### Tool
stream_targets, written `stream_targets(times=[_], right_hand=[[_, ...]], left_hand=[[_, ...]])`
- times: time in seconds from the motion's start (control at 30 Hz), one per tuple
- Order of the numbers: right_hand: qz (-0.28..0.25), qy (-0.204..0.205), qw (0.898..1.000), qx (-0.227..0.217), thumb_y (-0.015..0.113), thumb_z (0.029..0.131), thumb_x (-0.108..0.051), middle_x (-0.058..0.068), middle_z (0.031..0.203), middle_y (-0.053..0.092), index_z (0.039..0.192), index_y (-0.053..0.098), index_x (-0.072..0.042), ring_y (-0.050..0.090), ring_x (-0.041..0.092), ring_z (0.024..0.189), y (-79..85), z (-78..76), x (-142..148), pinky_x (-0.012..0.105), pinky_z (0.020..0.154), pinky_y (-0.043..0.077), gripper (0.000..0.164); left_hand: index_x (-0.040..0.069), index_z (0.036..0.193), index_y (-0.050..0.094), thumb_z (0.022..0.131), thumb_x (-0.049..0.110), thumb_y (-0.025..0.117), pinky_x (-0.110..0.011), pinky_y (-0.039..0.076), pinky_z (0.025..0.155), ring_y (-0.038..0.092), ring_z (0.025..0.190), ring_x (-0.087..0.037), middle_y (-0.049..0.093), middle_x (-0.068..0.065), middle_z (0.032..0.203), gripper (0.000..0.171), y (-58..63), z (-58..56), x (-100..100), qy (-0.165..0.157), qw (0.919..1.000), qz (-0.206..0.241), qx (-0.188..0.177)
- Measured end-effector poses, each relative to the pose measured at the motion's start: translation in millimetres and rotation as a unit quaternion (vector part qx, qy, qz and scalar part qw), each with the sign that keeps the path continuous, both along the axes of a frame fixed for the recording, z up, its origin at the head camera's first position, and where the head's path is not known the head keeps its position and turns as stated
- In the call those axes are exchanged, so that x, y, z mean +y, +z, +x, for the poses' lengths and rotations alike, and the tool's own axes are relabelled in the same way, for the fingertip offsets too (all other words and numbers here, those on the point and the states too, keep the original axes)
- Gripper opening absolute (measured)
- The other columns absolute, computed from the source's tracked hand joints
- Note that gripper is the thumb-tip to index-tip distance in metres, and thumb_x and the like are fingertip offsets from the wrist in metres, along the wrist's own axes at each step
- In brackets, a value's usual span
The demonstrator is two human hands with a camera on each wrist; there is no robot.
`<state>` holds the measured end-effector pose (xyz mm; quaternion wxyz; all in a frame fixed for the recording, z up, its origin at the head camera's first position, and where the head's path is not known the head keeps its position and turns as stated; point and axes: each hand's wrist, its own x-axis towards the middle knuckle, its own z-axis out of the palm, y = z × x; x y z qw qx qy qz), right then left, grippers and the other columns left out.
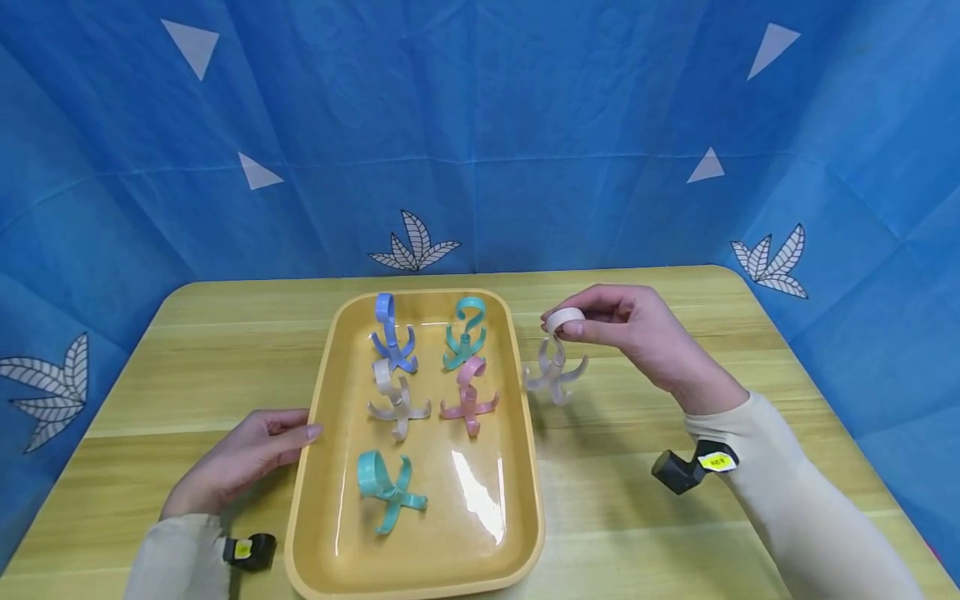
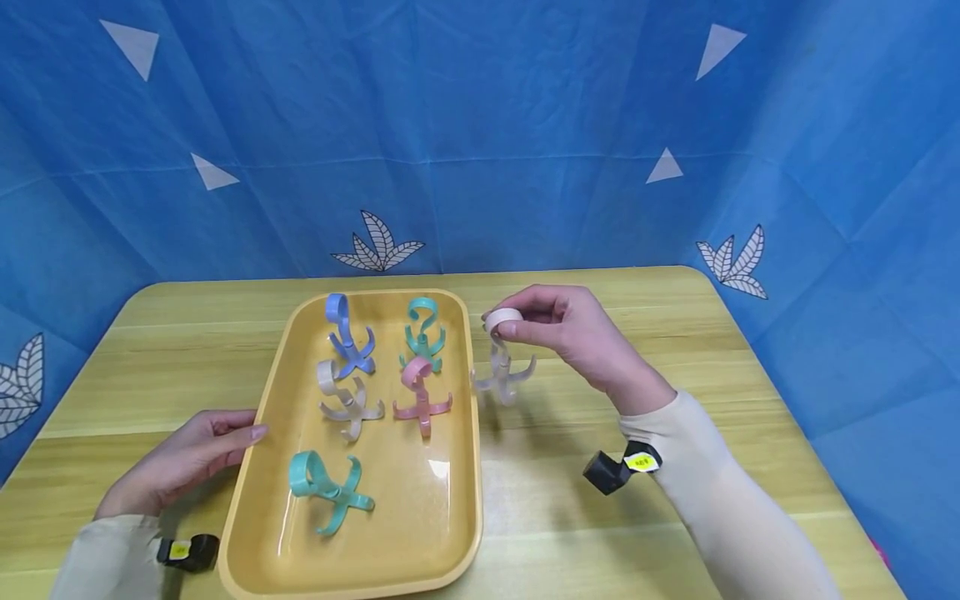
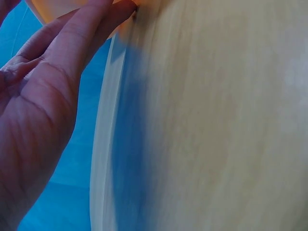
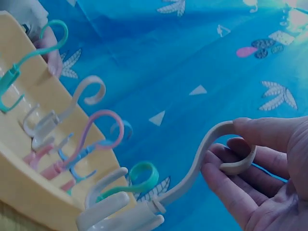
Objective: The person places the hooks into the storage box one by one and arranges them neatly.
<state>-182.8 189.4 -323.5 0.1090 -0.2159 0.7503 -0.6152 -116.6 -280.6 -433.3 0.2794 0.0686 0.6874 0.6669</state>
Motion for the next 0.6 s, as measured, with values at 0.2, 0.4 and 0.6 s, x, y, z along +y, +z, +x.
stream_targets(times=[0.2,0.4,0.6], right_hand=[[-0.006,0.000,1.000,0.017,0.070,0.092,-0.006,0.014,0.110,0.070,0.111,0.069,0.002,0.067,0.030,0.098,9.6,14.6,-6,0.036,0.088,0.054,0.021],[-0.011,0.000,1.000,0.022,0.070,0.090,-0.002,0.014,0.109,0.070,0.111,0.069,0.002,0.068,0.030,0.097,17.3,27.7,-13,0.037,0.087,0.055,0.021],[-0.014,0.005,1.000,0.024,0.071,0.089,-0.002,0.014,0.107,0.071,0.109,0.070,0.000,0.067,0.031,0.093,22.9,39.5,-20,0.037,0.082,0.056,0.020]], left_hand=[[-0.021,0.140,0.034,0.104,0.013,0.051,-0.037,0.051,0.094,0.060,0.115,-0.024,0.056,-0.022,0.132,0.052,0.2,-0.4,-1,-0.003,1.0000,0.002,0.001],[-0.022,0.139,0.034,0.104,0.012,0.050,-0.037,0.051,0.094,0.060,0.115,-0.023,0.055,-0.023,0.133,0.051,0.1,-0.4,-2,-0.007,0.9999,0.006,0.005],[-0.023,0.139,0.033,0.104,0.011,0.050,-0.036,0.051,0.093,0.061,0.114,-0.024,0.058,-0.022,0.131,0.051,1.3,-0.5,0,-0.005,0.9999,0.008,0.004]])
